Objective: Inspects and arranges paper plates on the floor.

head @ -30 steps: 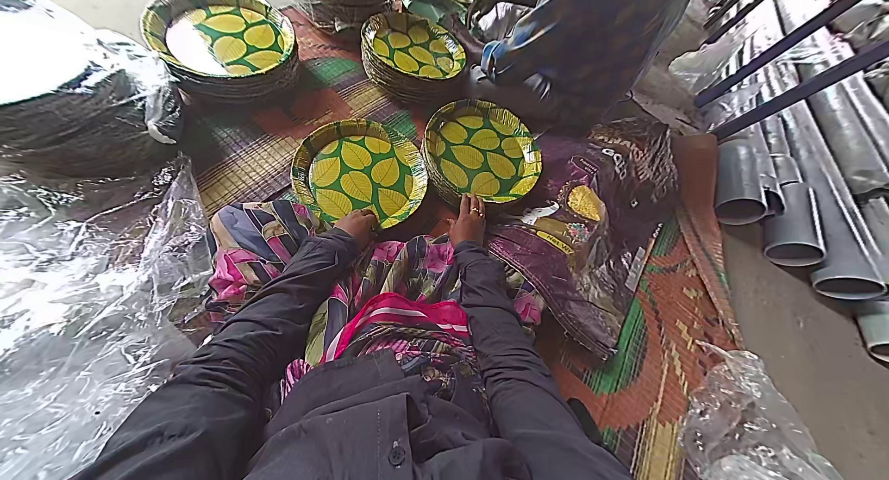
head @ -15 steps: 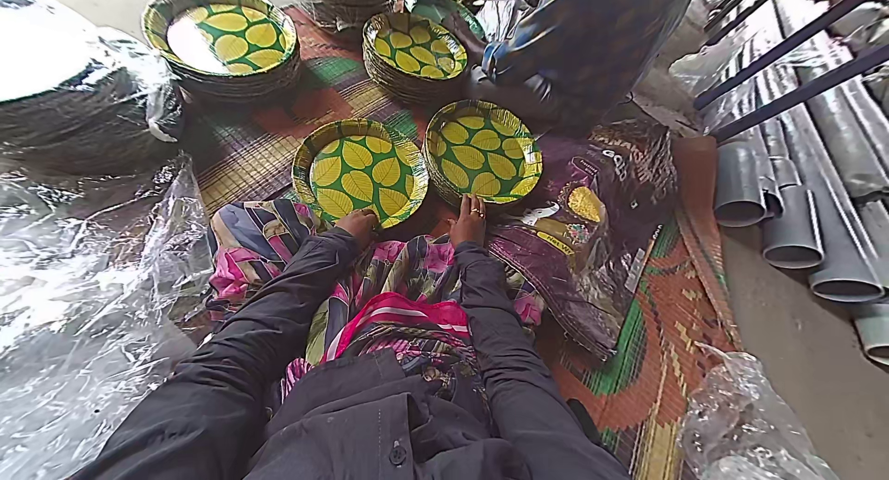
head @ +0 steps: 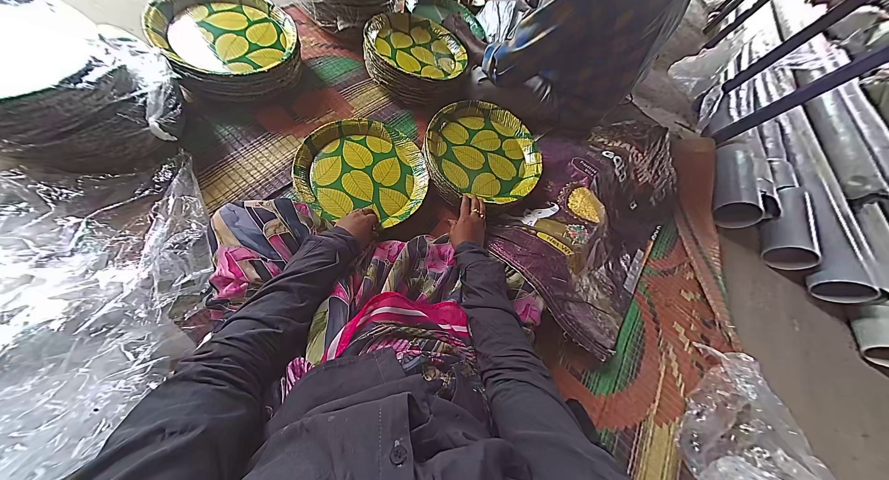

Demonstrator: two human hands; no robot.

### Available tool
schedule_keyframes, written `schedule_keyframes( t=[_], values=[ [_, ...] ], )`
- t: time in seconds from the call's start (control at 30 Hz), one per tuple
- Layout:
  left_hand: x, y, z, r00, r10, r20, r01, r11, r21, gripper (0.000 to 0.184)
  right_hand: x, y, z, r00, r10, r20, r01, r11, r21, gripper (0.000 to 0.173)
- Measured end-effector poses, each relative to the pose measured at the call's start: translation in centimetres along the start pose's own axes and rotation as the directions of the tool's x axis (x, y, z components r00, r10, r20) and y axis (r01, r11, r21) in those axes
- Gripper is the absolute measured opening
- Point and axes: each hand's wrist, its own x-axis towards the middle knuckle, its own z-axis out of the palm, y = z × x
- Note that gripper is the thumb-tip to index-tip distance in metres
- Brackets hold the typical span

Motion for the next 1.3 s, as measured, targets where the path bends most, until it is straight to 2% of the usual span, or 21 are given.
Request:
schedule_keyframes(
  t=[0.4, 0.5, 0.6, 0.67, 0.8, 0.93, 1.03, 1.17, 1.3],
  values=[
    [-0.1, 0.2, -0.2, 1.000, -0.012, 0.002, 0.011, 1.000, 0.011, 0.034, 0.1, 0.1, 0.2, 1.000, -0.007, -0.006, 0.007, 1.000, 0.002, 0.073],
    [-0.6, 1.2, -0.4, 0.999, -0.050, -0.021, 0.053, 0.983, 0.176, 0.023, -0.1, 0.1, 0.4, 0.998, -0.023, -0.053, 0.021, 0.999, -0.043, 0.072],
    [-0.9, 2.8, -0.8, 0.996, -0.090, 0.012, 0.081, 0.939, 0.334, 0.021, 0.7, 0.0, 0.6, 0.975, -0.120, -0.186, 0.107, 0.991, -0.077, 0.073],
    [-1.2, 3.6, -1.1, 0.986, -0.164, 0.042, 0.145, 0.945, 0.294, 0.022, 1.7, -0.1, 0.0, 0.977, -0.145, -0.159, 0.126, 0.985, -0.120, 0.070],
    [-0.7, 2.5, -1.3, 0.977, -0.210, 0.034, 0.203, 0.969, 0.144, 0.027, 3.1, 0.1, -0.5, 0.997, -0.051, 0.063, 0.061, 0.984, -0.167, 0.069],
    [0.1, 1.2, -0.8, 0.987, -0.162, -0.016, 0.163, 0.982, 0.093, 0.043, 2.8, -0.4, -0.8, 1.000, -0.018, -0.005, 0.017, 0.980, -0.197, 0.045],
    [0.6, 1.6, -0.8, 0.991, -0.134, -0.010, 0.134, 0.984, 0.121, 0.055, 2.0, -1.2, -1.9, 0.999, -0.043, -0.013, 0.039, 0.978, -0.207, 0.039],
    [0.8, 2.3, -0.7, 0.986, -0.168, 0.004, 0.165, 0.972, 0.165, 0.037, 1.3, -1.4, -3.7, 0.999, -0.043, 0.012, 0.045, 0.959, -0.278, 0.034],
    [0.7, 1.1, -2.0, 0.970, -0.237, -0.061, 0.242, 0.967, 0.086, 0.038, 1.0, -1.2, -5.8, 0.998, -0.024, -0.062, 0.006, 0.961, -0.278, 0.035]
  ],
)
